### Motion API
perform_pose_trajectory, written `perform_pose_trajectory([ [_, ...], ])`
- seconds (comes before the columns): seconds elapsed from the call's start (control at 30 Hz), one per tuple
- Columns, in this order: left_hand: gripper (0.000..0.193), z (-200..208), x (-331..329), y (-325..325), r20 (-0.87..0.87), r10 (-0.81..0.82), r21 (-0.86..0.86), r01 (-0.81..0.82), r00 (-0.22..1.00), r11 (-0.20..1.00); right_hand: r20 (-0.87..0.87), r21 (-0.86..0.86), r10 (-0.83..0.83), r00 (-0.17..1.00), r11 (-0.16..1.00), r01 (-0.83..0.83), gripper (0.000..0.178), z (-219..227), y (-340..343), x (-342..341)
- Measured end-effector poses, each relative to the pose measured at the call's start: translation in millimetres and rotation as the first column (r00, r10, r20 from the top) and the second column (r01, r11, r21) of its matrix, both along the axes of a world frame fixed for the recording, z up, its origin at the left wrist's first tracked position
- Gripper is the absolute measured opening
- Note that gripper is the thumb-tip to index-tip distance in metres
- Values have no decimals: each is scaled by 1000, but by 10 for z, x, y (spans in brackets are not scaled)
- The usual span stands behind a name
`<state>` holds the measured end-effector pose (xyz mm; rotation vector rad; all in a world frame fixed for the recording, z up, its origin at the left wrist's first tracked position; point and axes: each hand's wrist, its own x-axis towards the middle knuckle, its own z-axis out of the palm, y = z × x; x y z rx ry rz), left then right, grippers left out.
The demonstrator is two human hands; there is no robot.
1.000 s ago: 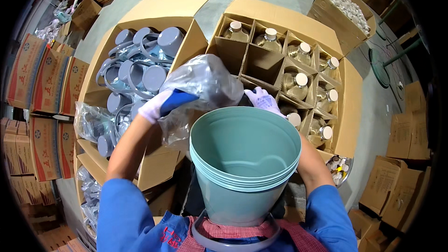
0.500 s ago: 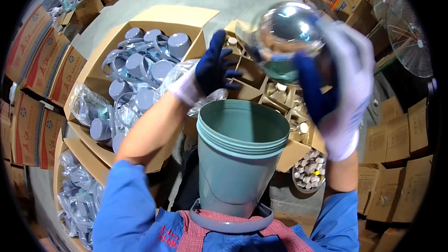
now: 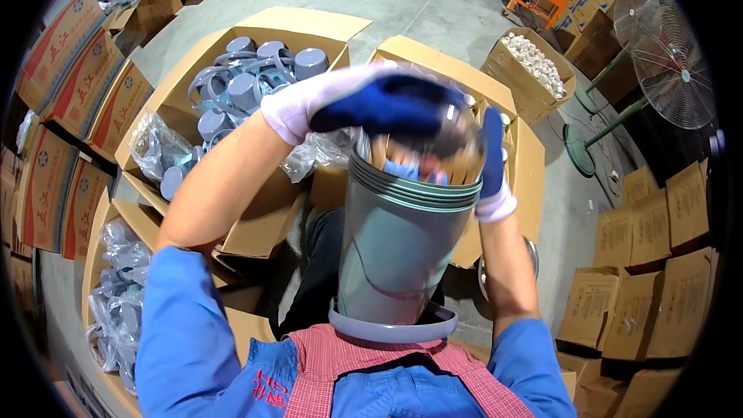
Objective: The person assembles electric kettles by inserting stainless steel inner pots into light blue plastic housings, then securing gray lids. The person repeatedly picks up components from cardboard boxes, aligns and presses the parts together, and places the completed units into a box.
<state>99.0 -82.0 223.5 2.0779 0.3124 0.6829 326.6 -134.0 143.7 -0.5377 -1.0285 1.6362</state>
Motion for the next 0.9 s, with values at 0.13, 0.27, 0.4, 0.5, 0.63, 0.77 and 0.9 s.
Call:
perform_pose_trajectory([
  [0.13,48,-52,214,3,-380,-39,138,99,924,985,49,-183,7,999,983,2,84,-266,-182,77],
  [0.27,44,-526,364,703,-262,284,-262,-351,922,899,39,-29,14,999,1000,-13,83,-221,-198,126],
  [0.4,31,-2098,-203,1698,-151,862,907,-280,484,315,-103,-146,-63,993,988,48,87,-583,163,175],
  [0.5,15,-2137,-280,1985,-643,688,670,-189,337,718,160,-312,-223,961,913,264,71,-1267,588,426],
  [0.63,14,-1471,128,1994,49,324,-455,-268,945,849,6,-333,-19,1000,943,20,48,-1665,1471,485],
  [0.77,19,-968,296,2062,54,293,-325,-261,955,909,384,285,-602,700,798,531,34,-1841,2368,488],
  [0.9,52,-833,159,2398,-218,598,-20,-616,772,788,636,496,-681,362,720,485,29,-459,2394,862],
])
